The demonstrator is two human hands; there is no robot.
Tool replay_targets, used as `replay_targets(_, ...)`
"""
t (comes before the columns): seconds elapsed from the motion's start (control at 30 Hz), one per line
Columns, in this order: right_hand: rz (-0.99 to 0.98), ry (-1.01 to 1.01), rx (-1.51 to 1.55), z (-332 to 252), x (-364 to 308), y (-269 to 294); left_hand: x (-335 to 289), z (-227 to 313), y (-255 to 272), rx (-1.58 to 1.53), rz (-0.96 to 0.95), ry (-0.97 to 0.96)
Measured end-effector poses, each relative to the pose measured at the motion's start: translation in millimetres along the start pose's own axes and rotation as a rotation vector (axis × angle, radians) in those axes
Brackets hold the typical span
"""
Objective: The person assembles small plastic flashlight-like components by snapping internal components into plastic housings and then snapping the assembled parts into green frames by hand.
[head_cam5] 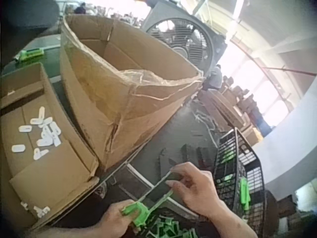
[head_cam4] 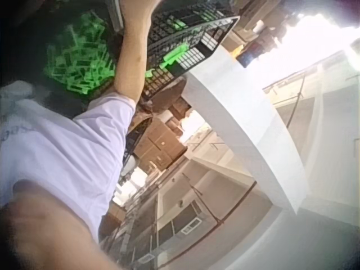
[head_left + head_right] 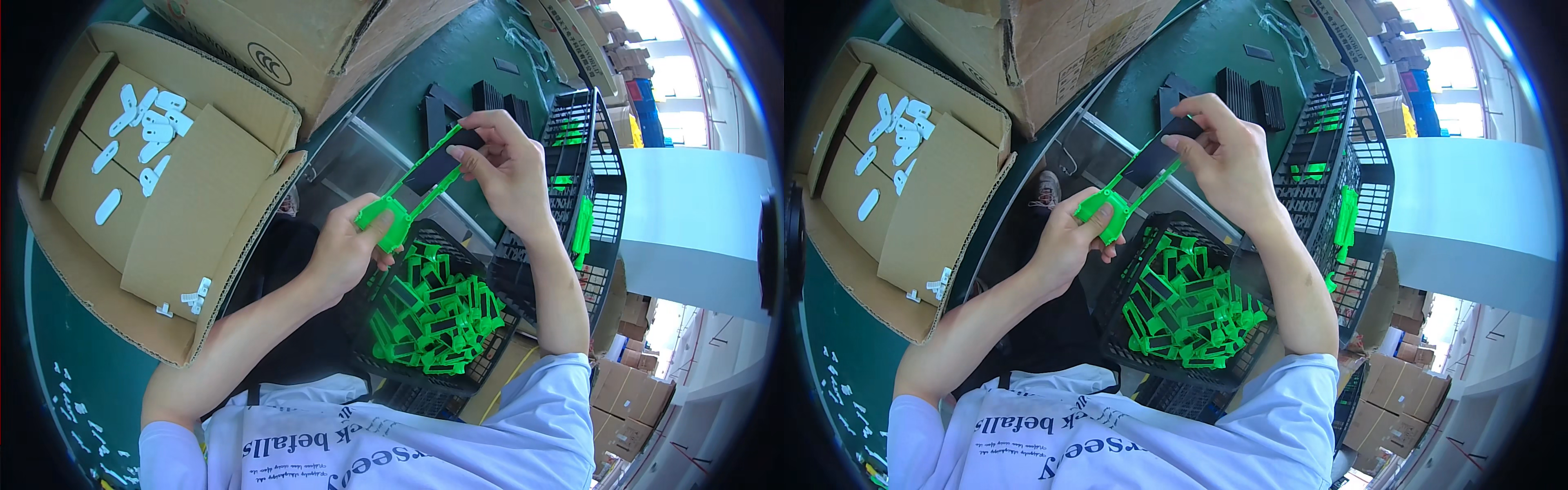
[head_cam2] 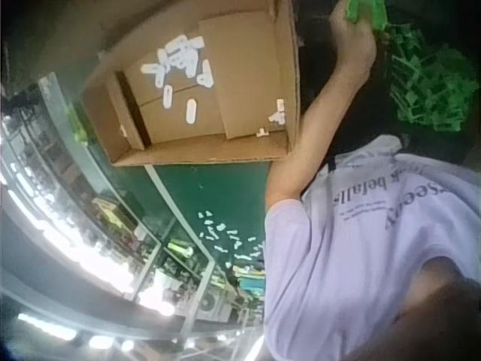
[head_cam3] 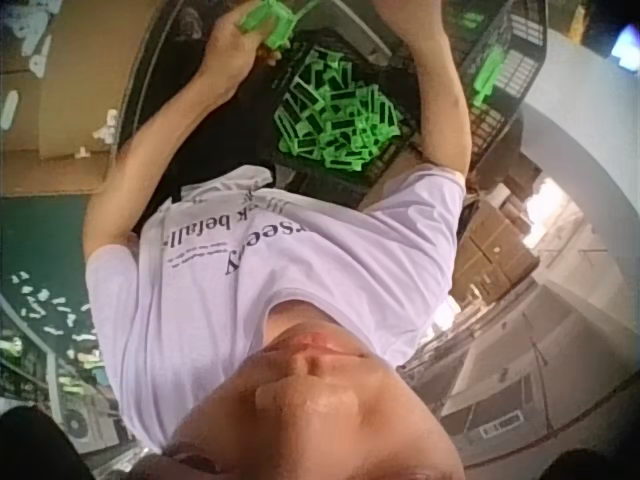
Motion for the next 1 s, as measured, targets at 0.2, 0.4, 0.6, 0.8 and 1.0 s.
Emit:
replay_targets(0.2,0.012,0.136,-0.123,-5.7,1.2,2.7,-0.4,0.5,-2.0,-0.076,0.020,0.032)
replay_targets(0.4,-0.017,0.077,-0.161,2.3,1.2,2.4,-1.7,-0.2,-1.1,-0.092,0.029,0.054)
replay_targets(0.6,0.038,0.047,-0.070,3.1,1.2,5.0,-1.1,0.8,-2.3,-0.066,0.034,0.044)
replay_targets(0.8,0.034,0.178,-0.164,-6.8,1.7,1.3,-1.7,-0.3,-0.7,-0.080,0.035,0.047)
replay_targets(1.0,-0.001,0.076,-0.207,-2.6,2.3,3.7,-2.1,0.4,-1.4,-0.093,0.037,0.048)
Point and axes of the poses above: each hand's wrist, its own x-axis towards the middle knuckle, its own y-axis out of the back of the hand, z = x × y, the point moved 9 cm from there along x, towards the middle knuckle, and after that the axes turned 4 degrees about -x, right-handed, at the moved point
